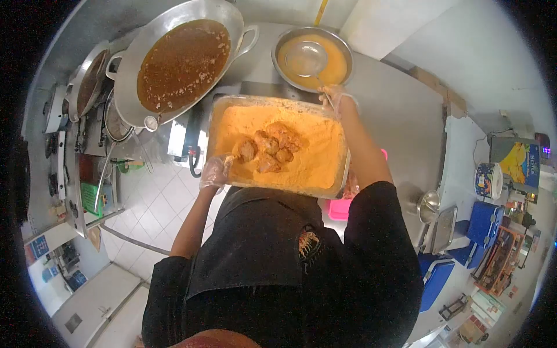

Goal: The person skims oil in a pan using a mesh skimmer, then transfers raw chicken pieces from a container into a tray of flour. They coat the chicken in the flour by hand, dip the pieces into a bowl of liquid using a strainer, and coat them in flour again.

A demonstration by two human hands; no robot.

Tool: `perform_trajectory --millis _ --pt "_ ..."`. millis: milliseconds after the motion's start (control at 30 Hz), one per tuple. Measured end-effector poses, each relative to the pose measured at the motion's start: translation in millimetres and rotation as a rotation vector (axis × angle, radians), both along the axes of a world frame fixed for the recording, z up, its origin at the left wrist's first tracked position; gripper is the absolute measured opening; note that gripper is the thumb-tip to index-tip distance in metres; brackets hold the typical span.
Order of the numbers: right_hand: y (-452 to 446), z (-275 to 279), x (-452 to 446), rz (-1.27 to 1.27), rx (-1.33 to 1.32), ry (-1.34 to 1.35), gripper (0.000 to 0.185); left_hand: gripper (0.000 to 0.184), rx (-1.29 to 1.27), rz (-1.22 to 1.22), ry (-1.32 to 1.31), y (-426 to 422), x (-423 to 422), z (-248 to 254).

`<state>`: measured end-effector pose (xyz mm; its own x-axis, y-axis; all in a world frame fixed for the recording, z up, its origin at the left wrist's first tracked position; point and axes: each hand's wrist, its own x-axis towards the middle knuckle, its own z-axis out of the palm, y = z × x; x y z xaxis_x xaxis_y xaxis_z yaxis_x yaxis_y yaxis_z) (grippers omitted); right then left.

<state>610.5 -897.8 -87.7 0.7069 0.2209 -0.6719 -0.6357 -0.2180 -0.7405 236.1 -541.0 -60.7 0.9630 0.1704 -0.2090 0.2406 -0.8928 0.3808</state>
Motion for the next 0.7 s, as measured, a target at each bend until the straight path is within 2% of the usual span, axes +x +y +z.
perform_trajectory --millis 133,233,300,333,367,433,500,567,633,700 --pt "1.8 36.8 -13.1 -0.063 -0.203 -0.001 0.023 0.038 0.009 -0.049 -0.004 0.0 0.6 -1.2" --pt "-27.0 39.7 -8.4 0.831 -1.094 -0.816 0.023 0.041 -0.036 -0.036 0.007 0.9 3.4 -1.2" --pt "-67.1 0.8 -7.9 0.215 -0.845 -0.668 0.024 0.041 -0.044 -0.025 0.01 -0.7 4.2 6.5" --pt "-71.0 -1.0 -14.6 -0.08 -0.707 -0.581 0.024 0.042 -0.049 -0.019 0.012 -1.9 4.7 9.9" --pt "-78.1 -2.0 -24.1 -0.15 -0.645 -0.648 0.025 0.043 -0.056 -0.012 0.003 -2.3 4.7 9.5" --pt "-69.4 49.5 -81.0 -0.289 -0.515 -0.776 0.026 0.045 -0.068 0.002 -0.01 -1.3 5.6 6.6" --pt "-58.1 74.0 -124.5 -0.201 -0.525 -0.752 0.032 0.049 0.021 -0.04 0.046 1.3 9.6 -0.8" --pt "-48.7 66.6 -160.3 -0.068 -0.594 -0.781 0.035 0.055 0.061 -0.045 0.129 3.0 7.7 -11.1" --pt "-46.2 37.7 -187.3 0.101 -0.714 -0.892 0.035 0.061 0.059 -0.018 0.206 3.0 18.6 -24.5" --pt "-52.0 -23.9 -202.3 0.3 -0.824 -0.758 0.039 0.068 0.035 0.03 0.233 1.0 32.5 -37.7"
